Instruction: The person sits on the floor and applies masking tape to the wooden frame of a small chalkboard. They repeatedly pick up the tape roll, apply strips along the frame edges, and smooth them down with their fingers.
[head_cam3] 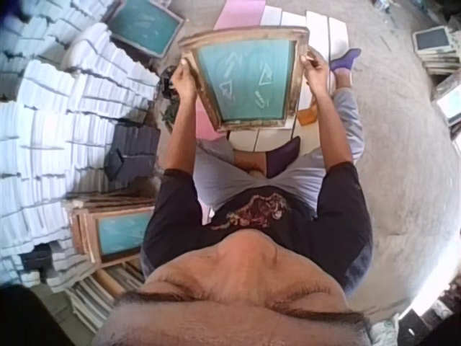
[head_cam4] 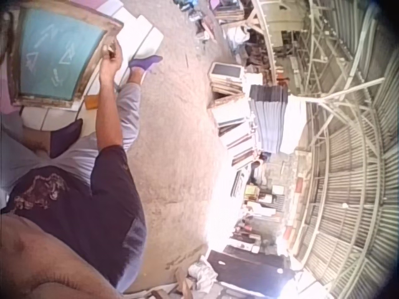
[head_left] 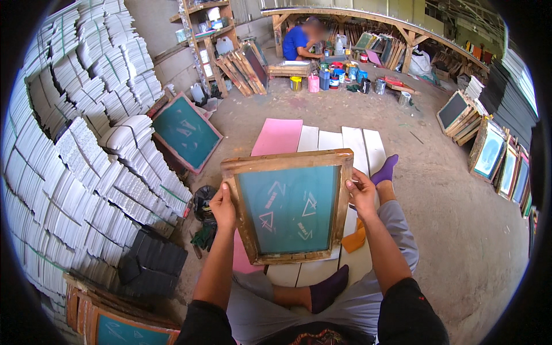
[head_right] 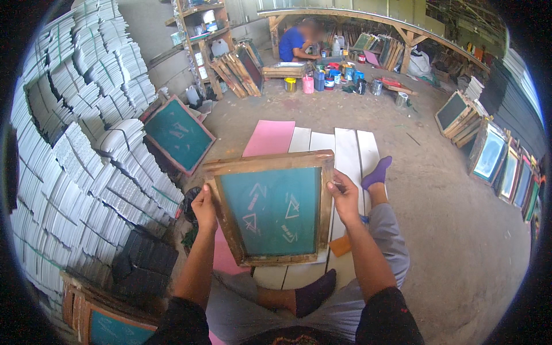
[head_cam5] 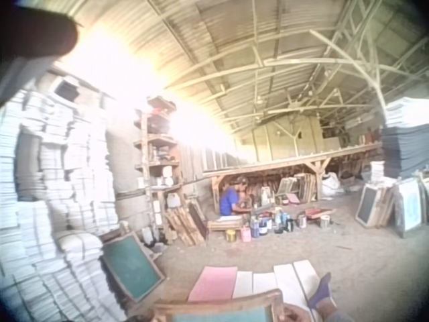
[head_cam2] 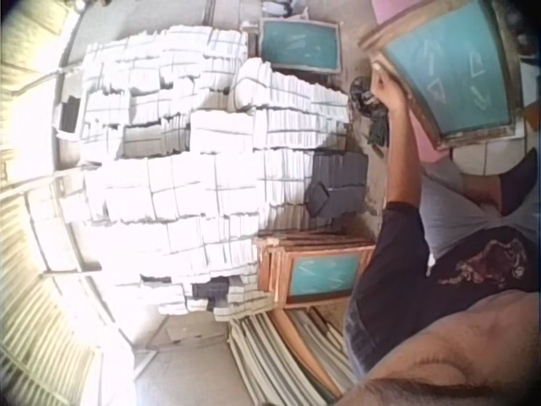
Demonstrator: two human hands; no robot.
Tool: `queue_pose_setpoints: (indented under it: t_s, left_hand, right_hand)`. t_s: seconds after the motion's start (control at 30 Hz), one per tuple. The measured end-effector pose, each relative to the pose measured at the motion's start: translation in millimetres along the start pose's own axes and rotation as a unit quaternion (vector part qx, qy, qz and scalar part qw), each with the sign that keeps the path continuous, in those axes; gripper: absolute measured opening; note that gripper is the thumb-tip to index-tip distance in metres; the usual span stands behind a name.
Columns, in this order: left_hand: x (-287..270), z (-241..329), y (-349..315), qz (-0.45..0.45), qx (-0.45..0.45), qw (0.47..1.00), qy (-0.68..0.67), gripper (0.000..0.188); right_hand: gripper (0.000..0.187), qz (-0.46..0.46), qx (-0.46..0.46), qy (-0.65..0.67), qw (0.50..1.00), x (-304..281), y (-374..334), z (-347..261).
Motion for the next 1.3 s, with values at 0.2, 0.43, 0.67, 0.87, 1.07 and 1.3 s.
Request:
queue_pose_setpoints:
  t_s: [0.2,0.43,0.67,0.87,1.07,1.3]
  left_hand:
    - [-8,32,-2,0.020,0.039,0.999,-0.012,0.043]
    - [21,37,3,0.019,0.160,0.986,0.029,0.044]
    - [24,37,5,0.012,0.141,0.988,0.060,0.045]
    - [11,28,9,0.003,0.134,0.989,0.060,0.043]
    - [26,38,12,0.017,0.112,0.993,0.031,0.031]
    - [56,102,24,-0.099,0.159,0.982,0.022,0.063]
  right_hand:
    - [0.055,-0.019,-0.093,0.032,0.995,4,-3,-40]
    - [0.060,-0.029,-0.053,-0.062,0.996,-21,14,-14]
    - [0.064,-0.068,-0.131,-0.092,0.985,-15,41,-95]
    - [0.043,-0.050,-0.146,-0.175,0.972,6,50,-100]
    - [0.047,-0.061,-0.134,-0.142,0.979,-6,48,-98]
    - [0.055,-0.065,-0.093,-0.196,0.974,2,38,-101]
Point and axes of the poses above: each hand's wrist, its own y-axis towards the middle knuckle, its own x-axis out of the palm, z = x × y, the point moved 6 cm from there along y, towards the middle knuckle, and after that the axes turned 4 degrees about -y, right-handed, at the moved point
